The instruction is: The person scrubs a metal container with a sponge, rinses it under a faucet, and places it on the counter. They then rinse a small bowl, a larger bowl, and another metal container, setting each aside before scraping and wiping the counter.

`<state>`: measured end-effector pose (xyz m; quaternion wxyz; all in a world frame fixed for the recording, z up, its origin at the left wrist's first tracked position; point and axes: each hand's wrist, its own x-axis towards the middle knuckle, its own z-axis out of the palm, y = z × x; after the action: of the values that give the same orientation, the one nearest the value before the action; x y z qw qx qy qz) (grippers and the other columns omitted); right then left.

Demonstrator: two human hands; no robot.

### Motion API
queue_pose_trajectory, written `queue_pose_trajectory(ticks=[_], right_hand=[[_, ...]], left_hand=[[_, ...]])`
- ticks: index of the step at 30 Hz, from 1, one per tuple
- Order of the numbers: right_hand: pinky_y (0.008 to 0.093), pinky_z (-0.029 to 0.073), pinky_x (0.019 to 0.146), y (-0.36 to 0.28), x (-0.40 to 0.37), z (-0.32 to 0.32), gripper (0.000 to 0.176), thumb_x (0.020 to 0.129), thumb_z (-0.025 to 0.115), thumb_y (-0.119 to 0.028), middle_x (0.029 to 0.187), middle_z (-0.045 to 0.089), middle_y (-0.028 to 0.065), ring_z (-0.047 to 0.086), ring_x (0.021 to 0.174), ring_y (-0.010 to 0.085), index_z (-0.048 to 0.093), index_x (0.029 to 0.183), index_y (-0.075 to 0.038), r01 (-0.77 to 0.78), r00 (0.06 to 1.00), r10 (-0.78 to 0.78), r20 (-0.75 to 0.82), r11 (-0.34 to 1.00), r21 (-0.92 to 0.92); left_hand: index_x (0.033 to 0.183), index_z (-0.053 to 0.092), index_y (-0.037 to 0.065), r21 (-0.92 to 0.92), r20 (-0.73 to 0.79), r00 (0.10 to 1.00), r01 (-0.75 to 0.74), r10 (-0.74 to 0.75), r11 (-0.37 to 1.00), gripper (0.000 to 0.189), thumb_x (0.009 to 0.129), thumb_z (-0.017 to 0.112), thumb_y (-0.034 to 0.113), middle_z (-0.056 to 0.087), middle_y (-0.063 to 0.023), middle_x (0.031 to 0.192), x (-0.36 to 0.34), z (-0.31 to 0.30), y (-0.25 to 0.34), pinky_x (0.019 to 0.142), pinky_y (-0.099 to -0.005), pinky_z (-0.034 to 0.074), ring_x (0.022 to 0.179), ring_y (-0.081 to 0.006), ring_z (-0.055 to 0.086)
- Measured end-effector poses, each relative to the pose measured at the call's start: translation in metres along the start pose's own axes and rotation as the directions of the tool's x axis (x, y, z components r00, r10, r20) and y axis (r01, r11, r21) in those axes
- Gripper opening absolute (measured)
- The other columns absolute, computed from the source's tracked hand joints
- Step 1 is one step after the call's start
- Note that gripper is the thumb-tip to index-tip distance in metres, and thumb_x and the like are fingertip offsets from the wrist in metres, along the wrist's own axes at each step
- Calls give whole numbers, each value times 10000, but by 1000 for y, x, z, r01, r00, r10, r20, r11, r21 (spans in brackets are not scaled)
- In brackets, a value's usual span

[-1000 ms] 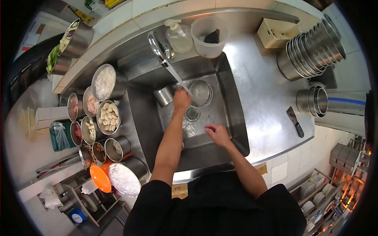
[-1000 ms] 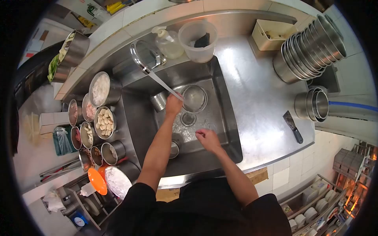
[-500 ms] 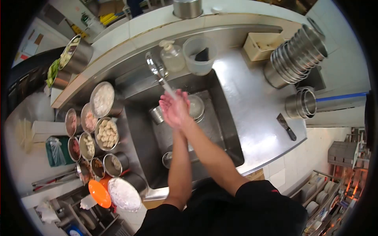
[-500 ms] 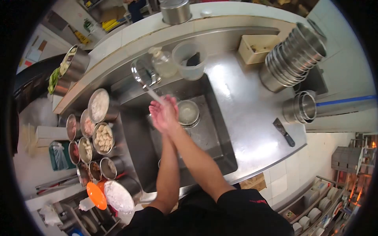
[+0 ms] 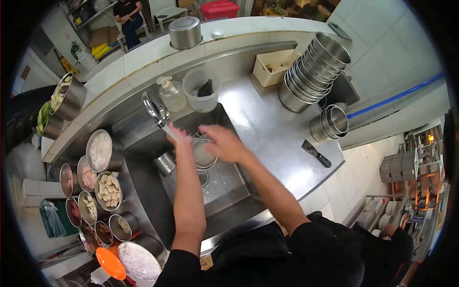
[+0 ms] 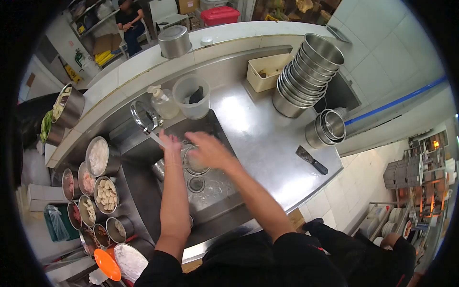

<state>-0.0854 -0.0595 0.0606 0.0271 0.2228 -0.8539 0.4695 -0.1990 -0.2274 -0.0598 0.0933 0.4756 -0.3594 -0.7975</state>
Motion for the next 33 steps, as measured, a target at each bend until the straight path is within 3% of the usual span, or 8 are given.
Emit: queue_pose_trajectory(ticks=[3,8,12,14,17,23,25,33], right_hand=[[363,500,797,-17,4,-109,391,796,652,-243,1050,641,153,637,861,285,600,1130,-46,-356,925,304,-226,904,-239],[385,491,667,3,33,-300,220,819,579,-223,777,654,169,637,721,318,669,857,-26,-376,838,-8,-546,715,-589],[406,482,669,36,41,-400,277,818,594,-257,817,661,190,629,746,349,657,882,4,-576,759,-28,-650,434,-692],[431,487,723,57,31,-429,311,809,596,-257,899,652,219,626,844,365,640,937,22,-628,690,-380,-616,109,-770],[424,491,822,91,31,-455,342,804,570,-261,1024,630,237,606,951,385,645,978,24,-756,654,245,-716,201,-622],[412,474,876,61,31,-461,357,787,571,-221,1068,616,249,581,1019,402,634,996,60,-713,695,350,-628,225,-664],[422,492,840,72,30,-464,350,784,561,-200,1057,617,257,595,993,402,629,990,74,-753,657,388,-646,295,-588],[435,435,428,120,41,-491,296,795,555,-158,712,611,253,622,554,359,588,827,135,-677,708,447,-546,649,-347]], left_hand=[[1229,423,63,209,78,949,-316,306,925,499,848,580,344,478,-124,1176,-17,12,-8,827,-403,416,1040,-224,491],[1248,439,58,46,388,921,22,-38,999,463,861,574,272,550,-111,1142,-58,-18,-9,696,-333,443,894,-164,545],[986,609,34,427,733,652,-218,-195,877,266,852,604,264,595,-35,752,-82,-29,-15,545,-269,420,607,-113,522],[783,660,28,458,827,540,-480,-159,748,298,833,628,320,576,-27,631,-102,-25,-20,479,-242,386,522,-87,500],[799,667,14,514,858,424,-720,-290,466,332,846,606,337,601,-59,649,-148,4,-9,493,-271,399,527,-115,523],[1269,478,39,1,1000,2,-966,6,258,565,858,586,412,616,-156,1029,-231,112,-47,773,-350,475,846,-239,605],[1330,388,-7,-46,999,-36,-960,41,277,669,831,605,382,495,-239,1275,-271,154,-50,938,-396,409,1156,-346,503],[1322,406,-33,-29,945,15,-991,328,131,627,826,563,318,464,-242,1312,-335,267,-103,1044,-425,303,1212,-384,435]])
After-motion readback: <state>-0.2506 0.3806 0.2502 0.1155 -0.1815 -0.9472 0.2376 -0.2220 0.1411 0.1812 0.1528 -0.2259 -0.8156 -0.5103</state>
